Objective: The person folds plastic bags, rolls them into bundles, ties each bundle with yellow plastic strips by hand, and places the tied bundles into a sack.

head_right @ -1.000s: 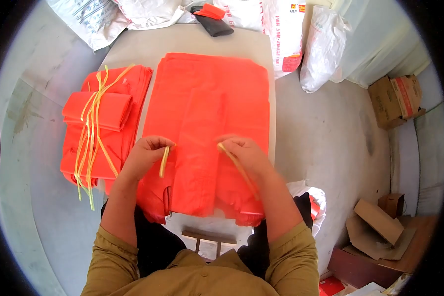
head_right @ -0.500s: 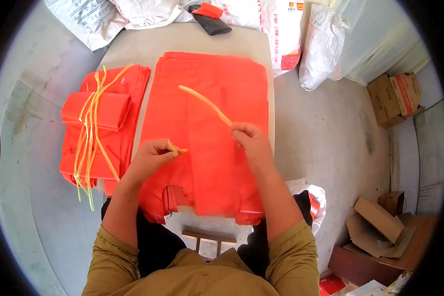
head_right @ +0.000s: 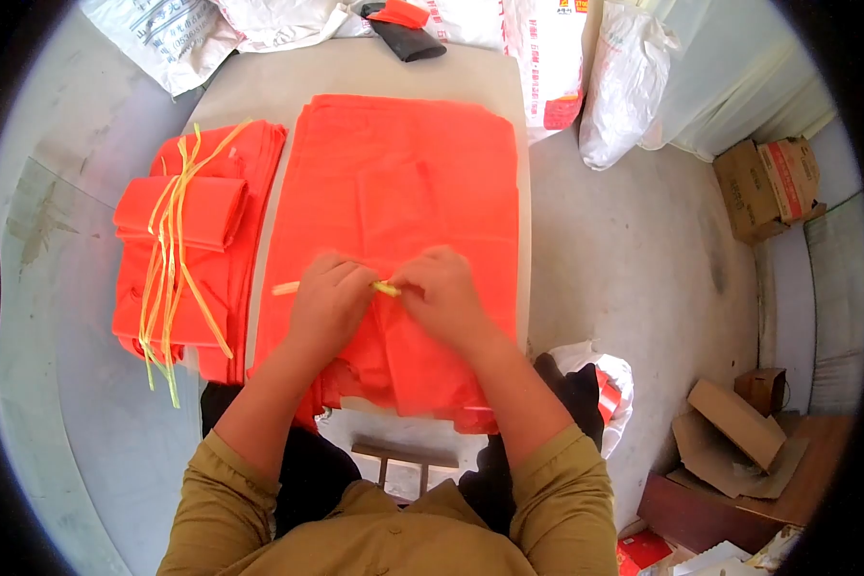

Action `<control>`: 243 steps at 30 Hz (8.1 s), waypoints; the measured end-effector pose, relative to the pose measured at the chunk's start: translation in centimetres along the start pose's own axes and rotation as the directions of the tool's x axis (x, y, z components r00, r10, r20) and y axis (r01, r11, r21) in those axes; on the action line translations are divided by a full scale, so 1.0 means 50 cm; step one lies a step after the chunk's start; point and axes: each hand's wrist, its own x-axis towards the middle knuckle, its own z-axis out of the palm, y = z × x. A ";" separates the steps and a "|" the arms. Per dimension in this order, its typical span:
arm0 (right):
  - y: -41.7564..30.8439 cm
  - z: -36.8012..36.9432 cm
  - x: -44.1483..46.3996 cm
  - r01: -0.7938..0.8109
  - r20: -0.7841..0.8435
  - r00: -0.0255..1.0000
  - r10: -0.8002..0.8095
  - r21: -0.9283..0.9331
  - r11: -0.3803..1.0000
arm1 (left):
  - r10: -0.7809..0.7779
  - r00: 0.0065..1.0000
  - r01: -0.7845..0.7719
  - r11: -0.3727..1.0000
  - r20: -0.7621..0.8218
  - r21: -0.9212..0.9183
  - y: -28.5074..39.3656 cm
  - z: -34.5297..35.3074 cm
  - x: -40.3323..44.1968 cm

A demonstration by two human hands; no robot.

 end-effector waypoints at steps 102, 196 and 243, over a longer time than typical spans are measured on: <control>-0.034 0.045 0.012 0.087 -0.070 0.992 -0.102 -0.196 0.977 | -0.248 0.949 0.294 0.918 0.193 -0.265 -0.009 0.010 -0.008; -0.005 -0.029 -0.026 -0.239 -0.008 0.969 0.246 -0.274 0.932 | -0.416 0.544 0.745 -0.162 0.729 -0.647 0.074 0.053 -0.071; 0.020 -0.252 -0.219 -0.439 0.171 0.727 0.665 0.861 0.259 | -0.370 0.842 0.540 0.577 0.393 -0.612 0.083 0.015 -0.064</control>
